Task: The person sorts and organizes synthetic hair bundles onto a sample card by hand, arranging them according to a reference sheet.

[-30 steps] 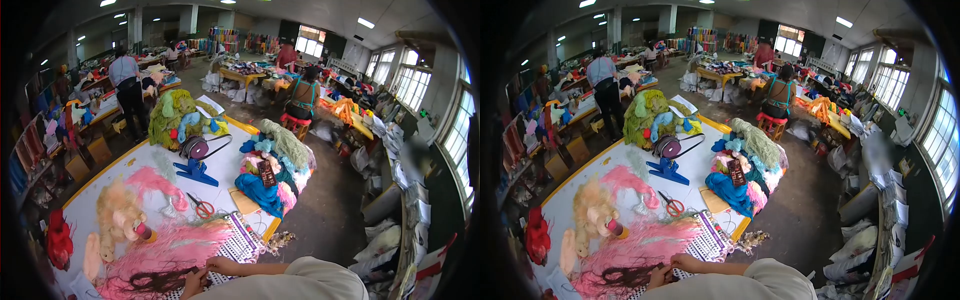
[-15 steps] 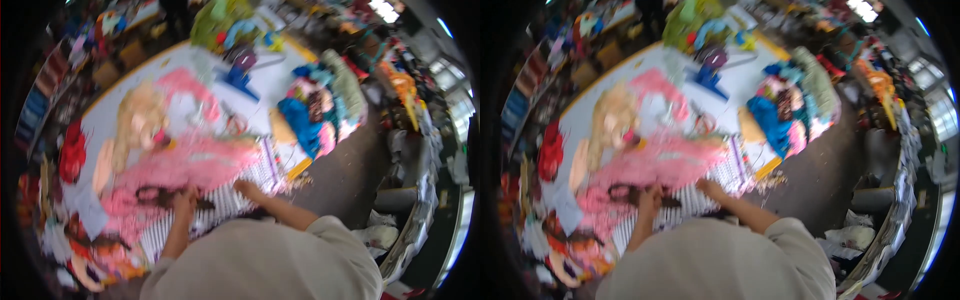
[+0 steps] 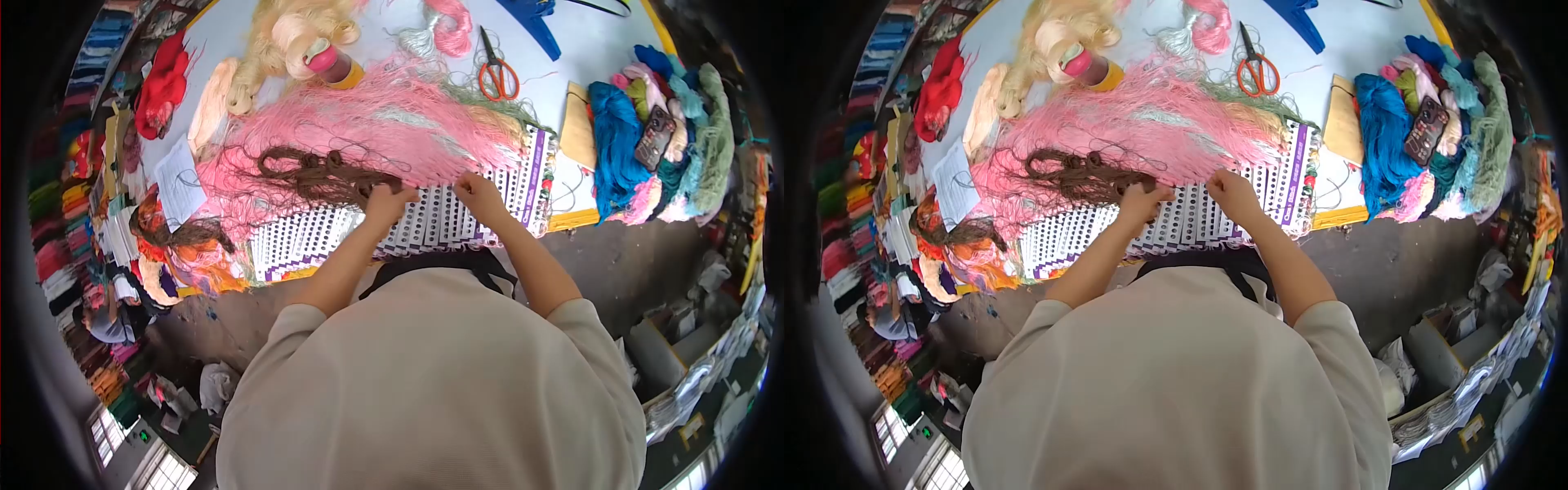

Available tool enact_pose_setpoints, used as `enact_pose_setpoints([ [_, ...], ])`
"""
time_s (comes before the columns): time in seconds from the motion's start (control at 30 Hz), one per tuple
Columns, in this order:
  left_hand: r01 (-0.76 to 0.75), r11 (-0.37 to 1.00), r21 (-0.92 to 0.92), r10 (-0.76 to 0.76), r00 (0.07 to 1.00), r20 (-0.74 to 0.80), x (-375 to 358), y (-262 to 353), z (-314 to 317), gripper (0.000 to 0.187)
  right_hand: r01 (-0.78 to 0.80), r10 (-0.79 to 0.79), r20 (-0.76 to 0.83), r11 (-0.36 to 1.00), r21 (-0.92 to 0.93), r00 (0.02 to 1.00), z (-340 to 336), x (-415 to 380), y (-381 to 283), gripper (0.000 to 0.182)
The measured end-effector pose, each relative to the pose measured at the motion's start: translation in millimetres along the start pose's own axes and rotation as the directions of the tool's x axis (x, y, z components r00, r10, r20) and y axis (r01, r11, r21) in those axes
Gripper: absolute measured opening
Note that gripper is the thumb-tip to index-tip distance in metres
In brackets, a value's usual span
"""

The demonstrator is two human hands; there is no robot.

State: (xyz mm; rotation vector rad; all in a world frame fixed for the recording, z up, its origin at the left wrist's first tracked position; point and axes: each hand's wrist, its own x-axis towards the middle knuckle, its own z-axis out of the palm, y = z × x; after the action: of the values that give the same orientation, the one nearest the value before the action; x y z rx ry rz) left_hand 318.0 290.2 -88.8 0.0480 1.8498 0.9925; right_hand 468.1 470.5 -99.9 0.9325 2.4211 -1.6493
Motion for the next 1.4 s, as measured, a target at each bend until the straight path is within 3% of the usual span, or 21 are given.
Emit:
enact_pose_setpoints([
  [0.07, -0.018, 0.984, 0.178, 0.018, 1.000, 0.002, 11.2, -4.7, 18.7, 0.035, -0.017, 0.018, 0.059, 0.999, -0.028, 0.998, 6.9, 7.0, 3.0, 0.014],
  [0.2, -0.016, 0.981, 0.192, 0.021, 0.999, -0.027, 20.7, -7.6, 37.2, 0.033, 0.078, -0.069, 0.073, 0.988, -0.130, 0.995, 13.7, 19.5, 13.9, 0.012],
  [0.3, -0.080, 0.987, 0.142, 0.079, 0.997, 0.010, 30.5, -17.7, 38.6, 0.032, 0.071, -0.053, 0.142, 0.990, -0.123, 0.988, 9.1, 23.6, 14.0, 0.013],
  [0.4, -0.085, 0.990, 0.111, 0.075, 0.993, 0.096, 40.8, -24.7, 39.8, 0.016, 0.072, -0.046, 0.197, 0.990, -0.124, 0.979, 5.2, 27.7, 15.1, 0.014],
  [0.6, 0.052, 0.999, -0.015, -0.049, 0.988, 0.150, 30.1, -8.5, 41.4, 0.016, 0.074, -0.037, 0.247, 0.987, -0.142, 0.968, 6.3, 32.0, 14.5, 0.017],
  [0.73, 0.058, 0.997, -0.046, -0.048, 0.978, 0.203, 36.0, -9.6, 40.9, 0.018, 0.046, 0.002, 0.265, 0.983, -0.176, 0.964, 6.9, 33.4, 10.5, 0.018],
  [0.83, 0.064, 0.998, 0.018, -0.067, 0.979, 0.194, 35.1, -2.0, 39.8, 0.017, 0.027, 0.015, 0.265, 0.987, -0.157, 0.964, 8.9, 34.0, 12.5, 0.019],
  [0.9, -0.165, 0.937, 0.309, 0.137, 0.984, 0.110, 34.8, -1.7, 33.4, 0.020, 0.018, 0.017, 0.266, 0.991, -0.131, 0.964, 8.1, 34.3, 15.8, 0.019],
  [0.93, -0.164, 0.937, 0.309, 0.136, 0.985, 0.110, 33.4, -3.0, 28.4, 0.020, 0.007, 0.027, 0.281, 0.993, -0.119, 0.959, 6.1, 34.5, 16.4, 0.019],
  [1.0, -0.139, 0.987, 0.085, 0.142, 0.990, -0.025, 29.4, -4.2, 16.4, 0.021, -0.003, 0.032, 0.291, 0.995, -0.102, 0.956, 3.2, 36.9, 16.4, 0.020],
  [1.03, -0.058, 0.994, -0.092, 0.060, 0.998, 0.024, 15.1, 13.9, 12.7, 0.022, 0.003, 0.032, 0.310, 0.994, -0.114, 0.950, 2.6, 37.5, 16.8, 0.020],
  [1.07, -0.057, 0.995, -0.086, 0.060, 0.998, 0.023, 13.4, 12.8, 11.8, 0.022, 0.010, 0.032, 0.331, 0.992, -0.125, 0.943, 3.2, 37.1, 17.6, 0.019],
  [1.13, 0.095, 0.978, -0.185, -0.057, 0.978, 0.199, 11.5, 10.0, 11.6, 0.022, 0.013, 0.023, 0.313, 0.994, -0.112, 0.950, 4.8, 36.0, 17.1, 0.019],
  [1.2, 0.056, 0.989, -0.138, -0.037, 0.990, 0.136, 10.2, 7.4, 18.2, 0.021, 0.033, 0.008, 0.272, 0.989, -0.144, 0.962, 5.1, 34.5, 16.0, 0.019],
  [1.27, -0.073, 0.988, 0.137, 0.089, 0.989, -0.114, 10.5, 5.3, 22.0, 0.021, 0.023, 0.013, 0.266, 0.991, -0.132, 0.964, 5.7, 33.4, 15.8, 0.019],
  [1.4, 0.044, 0.980, 0.194, -0.048, 0.999, 0.017, 19.8, -14.4, 16.4, 0.022, 0.054, -0.023, 0.234, 0.991, -0.125, 0.972, 11.6, 34.2, 23.1, 0.017],
])
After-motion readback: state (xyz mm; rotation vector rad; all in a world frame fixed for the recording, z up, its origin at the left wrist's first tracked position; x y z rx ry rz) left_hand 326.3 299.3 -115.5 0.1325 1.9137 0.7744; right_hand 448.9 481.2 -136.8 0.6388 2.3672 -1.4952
